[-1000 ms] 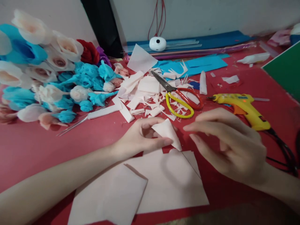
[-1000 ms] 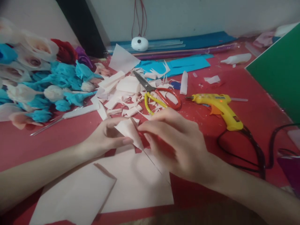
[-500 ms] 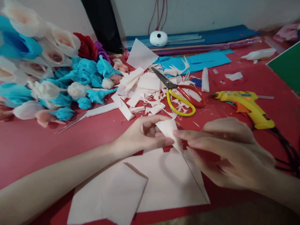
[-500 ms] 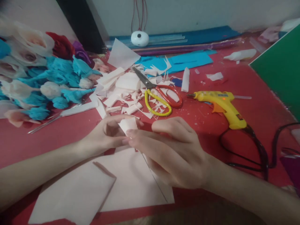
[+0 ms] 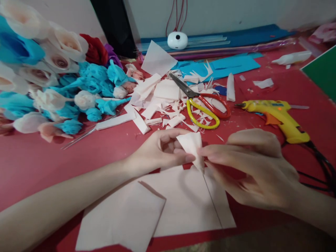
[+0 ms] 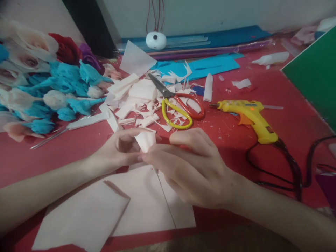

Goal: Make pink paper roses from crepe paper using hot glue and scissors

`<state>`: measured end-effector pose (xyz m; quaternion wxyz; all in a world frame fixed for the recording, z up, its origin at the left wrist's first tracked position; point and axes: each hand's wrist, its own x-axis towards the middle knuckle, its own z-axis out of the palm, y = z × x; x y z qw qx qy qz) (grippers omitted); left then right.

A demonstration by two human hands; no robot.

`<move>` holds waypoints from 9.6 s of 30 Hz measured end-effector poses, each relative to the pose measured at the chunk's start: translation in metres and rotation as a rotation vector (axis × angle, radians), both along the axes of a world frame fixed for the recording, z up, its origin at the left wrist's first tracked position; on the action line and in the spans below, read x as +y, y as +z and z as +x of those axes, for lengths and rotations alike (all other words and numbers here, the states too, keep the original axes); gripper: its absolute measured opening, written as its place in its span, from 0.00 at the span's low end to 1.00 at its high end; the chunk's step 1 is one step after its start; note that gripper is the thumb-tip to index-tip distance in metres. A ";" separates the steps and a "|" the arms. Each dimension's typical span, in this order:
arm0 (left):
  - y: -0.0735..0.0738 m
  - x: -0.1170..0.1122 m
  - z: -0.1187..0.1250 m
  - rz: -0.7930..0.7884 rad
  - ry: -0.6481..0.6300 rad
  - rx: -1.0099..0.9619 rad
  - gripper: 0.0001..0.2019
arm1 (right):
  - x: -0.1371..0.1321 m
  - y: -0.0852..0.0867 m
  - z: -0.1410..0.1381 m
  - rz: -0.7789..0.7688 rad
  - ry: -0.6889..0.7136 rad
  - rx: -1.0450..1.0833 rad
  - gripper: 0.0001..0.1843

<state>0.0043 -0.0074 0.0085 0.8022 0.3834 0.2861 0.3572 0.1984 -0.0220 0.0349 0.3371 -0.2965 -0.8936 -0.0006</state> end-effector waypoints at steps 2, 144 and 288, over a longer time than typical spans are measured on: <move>0.000 0.000 0.000 0.013 0.008 0.021 0.14 | 0.001 0.000 0.000 -0.008 0.022 -0.001 0.14; -0.005 -0.002 0.000 0.043 0.043 0.191 0.18 | 0.014 0.005 0.006 -1.446 -0.024 0.783 0.04; 0.060 0.000 0.013 1.125 0.405 0.603 0.05 | 0.019 0.022 -0.009 -0.649 0.112 0.388 0.11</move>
